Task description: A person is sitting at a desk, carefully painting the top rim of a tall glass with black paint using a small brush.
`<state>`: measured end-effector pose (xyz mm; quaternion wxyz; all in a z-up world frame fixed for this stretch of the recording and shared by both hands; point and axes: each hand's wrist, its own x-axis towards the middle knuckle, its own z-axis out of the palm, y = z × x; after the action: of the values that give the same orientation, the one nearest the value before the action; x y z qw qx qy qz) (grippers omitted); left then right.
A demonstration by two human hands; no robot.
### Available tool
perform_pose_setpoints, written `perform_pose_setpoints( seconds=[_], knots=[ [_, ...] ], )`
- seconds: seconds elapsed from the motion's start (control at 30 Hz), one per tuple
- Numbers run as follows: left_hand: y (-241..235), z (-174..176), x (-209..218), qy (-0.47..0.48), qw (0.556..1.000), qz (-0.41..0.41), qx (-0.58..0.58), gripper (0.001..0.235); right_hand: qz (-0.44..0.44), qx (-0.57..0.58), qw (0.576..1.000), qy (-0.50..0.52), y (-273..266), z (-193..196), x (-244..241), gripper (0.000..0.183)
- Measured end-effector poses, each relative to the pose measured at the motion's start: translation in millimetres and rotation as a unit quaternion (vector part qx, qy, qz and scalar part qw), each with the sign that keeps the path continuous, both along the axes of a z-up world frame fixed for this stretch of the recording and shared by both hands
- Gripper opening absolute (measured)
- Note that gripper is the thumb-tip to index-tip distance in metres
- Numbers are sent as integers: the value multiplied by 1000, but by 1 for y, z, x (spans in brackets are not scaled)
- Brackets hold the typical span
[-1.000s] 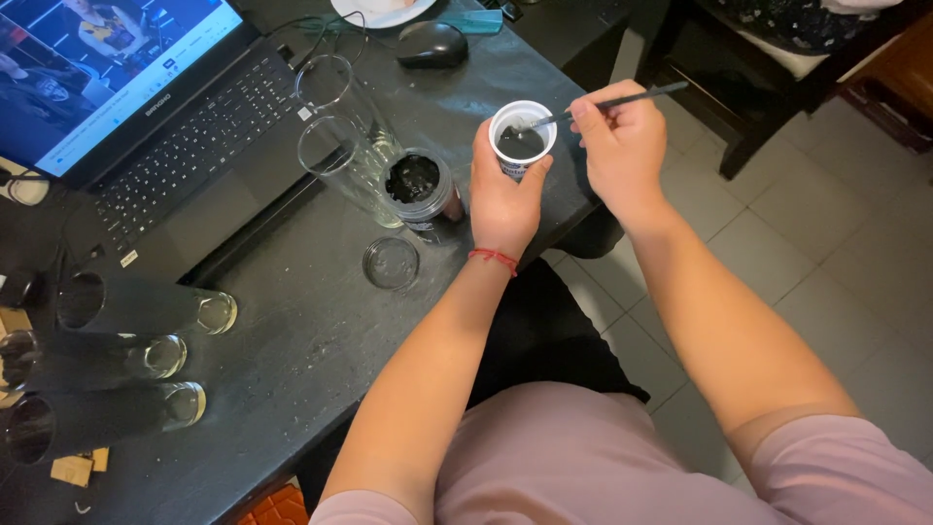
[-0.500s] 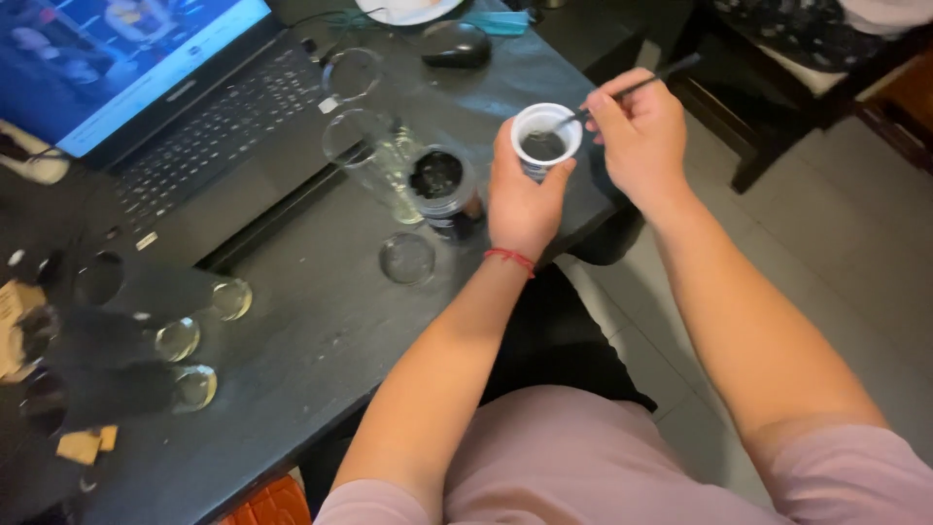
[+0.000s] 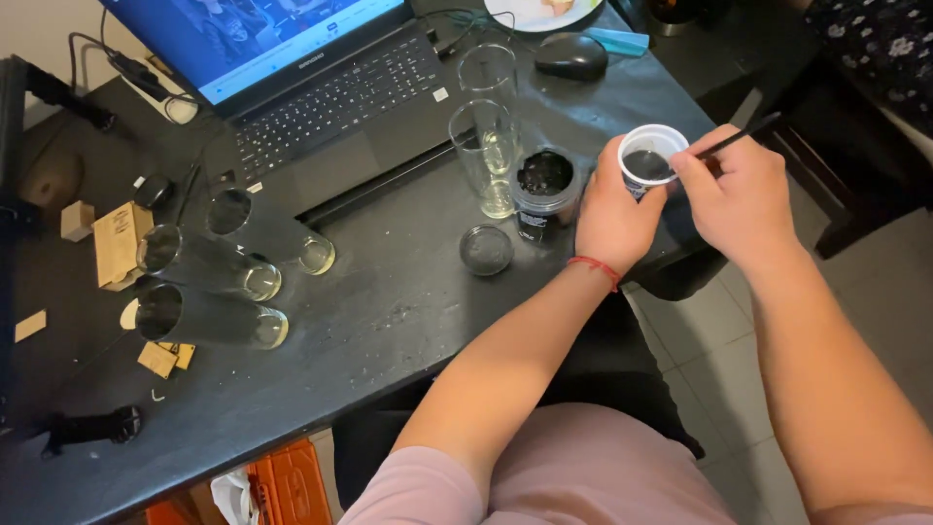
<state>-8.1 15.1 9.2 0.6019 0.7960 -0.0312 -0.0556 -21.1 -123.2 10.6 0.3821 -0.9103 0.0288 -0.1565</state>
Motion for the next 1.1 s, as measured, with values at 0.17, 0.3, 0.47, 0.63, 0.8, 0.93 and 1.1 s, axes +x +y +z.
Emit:
perform_pose_setpoints(
  seconds=[0.17,0.3,0.47,0.63,0.8,0.93,1.1],
  knots=[
    [1,-2,1,-12,1000,-12,-1,60,-46,64,996,-34,0,-22,7,4],
    [-7,-11,3,-15,1000,-5,-3,63,-83,150,979,-112,-11,-51,14,7],
    [-7,-7,6,-20,999,3,-30,62,-145,307,926,-165,-1,-64,16,11],
    [-15,-7,9,0,999,18,42,70,-107,397,905,-111,8,-33,6,5],
    [-19,-17,9,-21,998,30,45,71,-70,407,908,-74,4,-22,-1,7],
    [-19,-18,7,-45,998,32,25,72,-71,422,899,-97,7,-21,-6,19],
    [-18,-23,8,-51,998,26,28,73,-76,406,901,-133,7,-34,-2,26]
  ],
)
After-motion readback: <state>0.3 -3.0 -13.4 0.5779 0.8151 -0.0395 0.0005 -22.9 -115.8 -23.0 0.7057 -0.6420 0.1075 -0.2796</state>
